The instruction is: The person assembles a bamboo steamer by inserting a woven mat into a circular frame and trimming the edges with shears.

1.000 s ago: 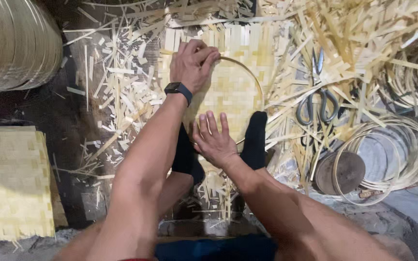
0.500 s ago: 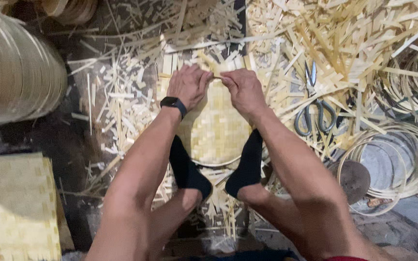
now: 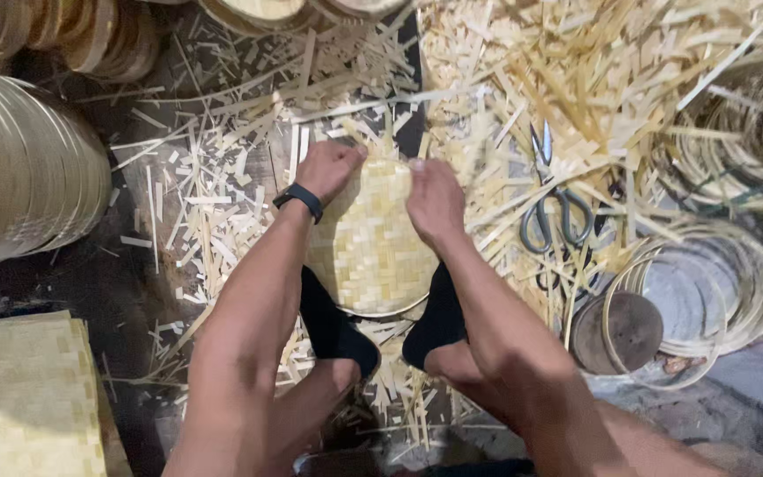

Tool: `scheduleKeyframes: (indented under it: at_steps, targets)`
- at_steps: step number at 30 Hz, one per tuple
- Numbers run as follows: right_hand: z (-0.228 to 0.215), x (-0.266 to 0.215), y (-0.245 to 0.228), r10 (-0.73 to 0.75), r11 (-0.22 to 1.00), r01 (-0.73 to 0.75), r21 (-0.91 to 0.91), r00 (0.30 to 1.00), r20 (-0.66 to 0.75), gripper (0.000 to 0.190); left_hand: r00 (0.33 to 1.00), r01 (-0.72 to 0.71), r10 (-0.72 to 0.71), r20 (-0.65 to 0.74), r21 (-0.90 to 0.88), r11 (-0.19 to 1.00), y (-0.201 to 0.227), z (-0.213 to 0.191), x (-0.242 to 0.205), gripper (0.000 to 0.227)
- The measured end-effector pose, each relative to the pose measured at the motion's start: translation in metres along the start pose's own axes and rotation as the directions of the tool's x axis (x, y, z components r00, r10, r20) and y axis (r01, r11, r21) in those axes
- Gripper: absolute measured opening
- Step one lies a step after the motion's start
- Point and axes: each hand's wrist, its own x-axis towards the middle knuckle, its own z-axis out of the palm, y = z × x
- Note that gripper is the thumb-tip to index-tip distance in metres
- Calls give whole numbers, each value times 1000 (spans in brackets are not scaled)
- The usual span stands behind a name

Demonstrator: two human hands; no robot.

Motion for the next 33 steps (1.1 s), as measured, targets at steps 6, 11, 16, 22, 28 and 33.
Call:
scheduleKeyframes:
  at_steps: [6, 11, 16, 22, 28, 33]
  targets:
    - [7, 11, 6, 215, 975, -220, -5, 949, 231, 52, 997, -18, 17, -72, -21, 1000, -8, 4, -8, 59]
    - [6, 9, 7, 195, 979, -202, 12, 960, 202, 51, 569, -259, 516, -640, 457, 851, -33, 10, -57, 54]
    - [18, 14, 15, 177, 983, -183, 20, 968, 176, 53, 932, 2, -45, -360, -119, 993, -74, 15, -51, 61]
    - [-10, -21, -4, -93, 994, 99, -52, 989, 116, 60, 886, -103, 103, -453, 24, 994, -49, 4, -62, 63]
    - [23, -164, -13, -611, 598, 738, -311, 672, 418, 86, 974, 42, -12, -224, 127, 991, -11, -10, -83, 68]
    - [49, -176, 16, -731, 507, 796, -332, 600, 323, 77, 982, 72, -56, -183, 83, 994, -8, -15, -78, 74]
